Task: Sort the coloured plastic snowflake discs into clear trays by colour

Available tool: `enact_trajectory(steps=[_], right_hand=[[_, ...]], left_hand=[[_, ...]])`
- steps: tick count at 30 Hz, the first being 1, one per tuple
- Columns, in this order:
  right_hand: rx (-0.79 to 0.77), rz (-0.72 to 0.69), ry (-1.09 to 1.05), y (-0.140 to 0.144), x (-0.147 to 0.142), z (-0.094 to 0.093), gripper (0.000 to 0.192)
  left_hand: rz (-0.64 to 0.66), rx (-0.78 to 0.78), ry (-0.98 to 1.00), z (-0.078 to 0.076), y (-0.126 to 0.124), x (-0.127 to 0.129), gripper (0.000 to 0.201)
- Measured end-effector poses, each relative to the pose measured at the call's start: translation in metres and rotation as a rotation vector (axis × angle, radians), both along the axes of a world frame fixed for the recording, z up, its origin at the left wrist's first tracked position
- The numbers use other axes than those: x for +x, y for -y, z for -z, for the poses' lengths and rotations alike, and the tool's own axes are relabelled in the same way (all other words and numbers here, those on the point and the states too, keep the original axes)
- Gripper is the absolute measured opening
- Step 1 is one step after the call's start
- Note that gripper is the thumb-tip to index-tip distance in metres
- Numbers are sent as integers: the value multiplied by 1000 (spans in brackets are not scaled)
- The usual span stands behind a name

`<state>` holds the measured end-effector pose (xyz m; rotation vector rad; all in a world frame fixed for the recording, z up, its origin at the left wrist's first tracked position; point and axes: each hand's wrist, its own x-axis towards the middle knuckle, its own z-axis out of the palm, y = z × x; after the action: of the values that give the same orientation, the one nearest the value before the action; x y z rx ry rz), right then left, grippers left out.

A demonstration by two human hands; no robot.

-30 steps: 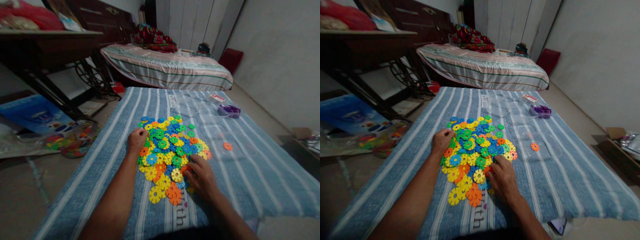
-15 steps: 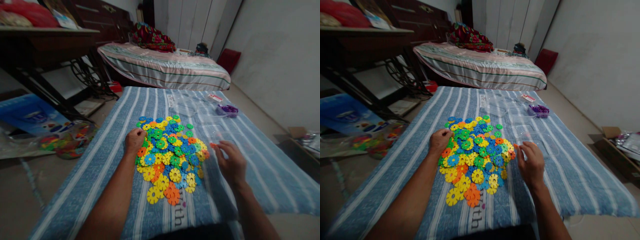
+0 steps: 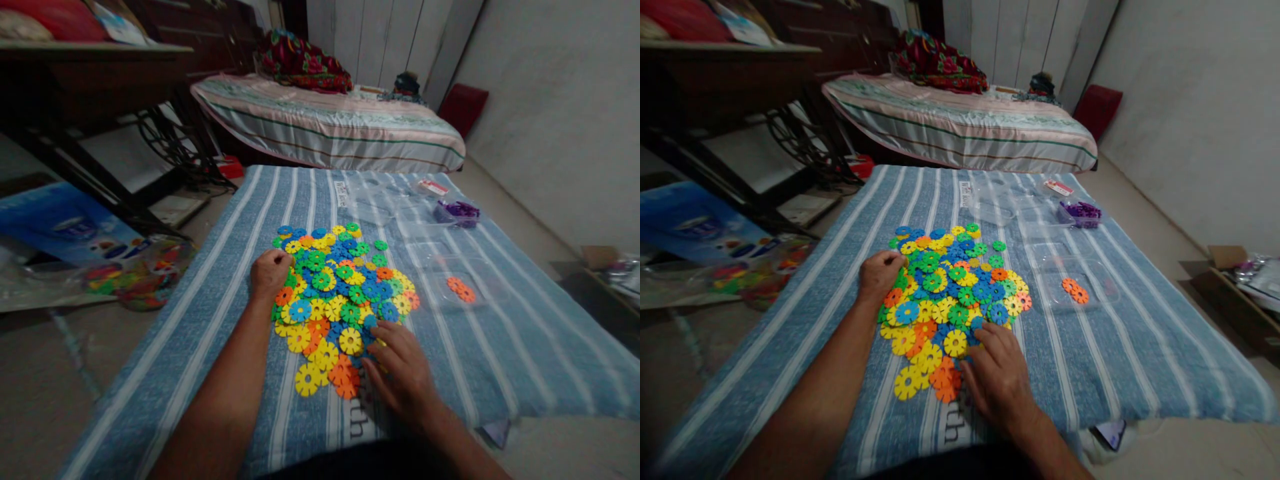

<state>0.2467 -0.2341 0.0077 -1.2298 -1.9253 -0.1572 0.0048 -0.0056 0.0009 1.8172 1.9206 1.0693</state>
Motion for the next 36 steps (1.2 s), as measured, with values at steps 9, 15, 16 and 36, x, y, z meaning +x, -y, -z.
enact_trajectory(steps=[9, 15, 16, 36], right_hand=[[-192, -49, 126, 16, -27, 9, 39], [-124, -20, 65, 6, -37, 23, 22], [-106, -24, 53, 3, -37, 24, 20], [144, 548, 94, -49, 120, -29, 11]], left_hand=[[-11, 1, 2, 1, 1, 2, 20], [1, 7, -4, 1, 0, 1, 22], [-1, 7, -4, 1, 0, 1, 22], [-19, -11, -16, 0, 1, 2, 21]])
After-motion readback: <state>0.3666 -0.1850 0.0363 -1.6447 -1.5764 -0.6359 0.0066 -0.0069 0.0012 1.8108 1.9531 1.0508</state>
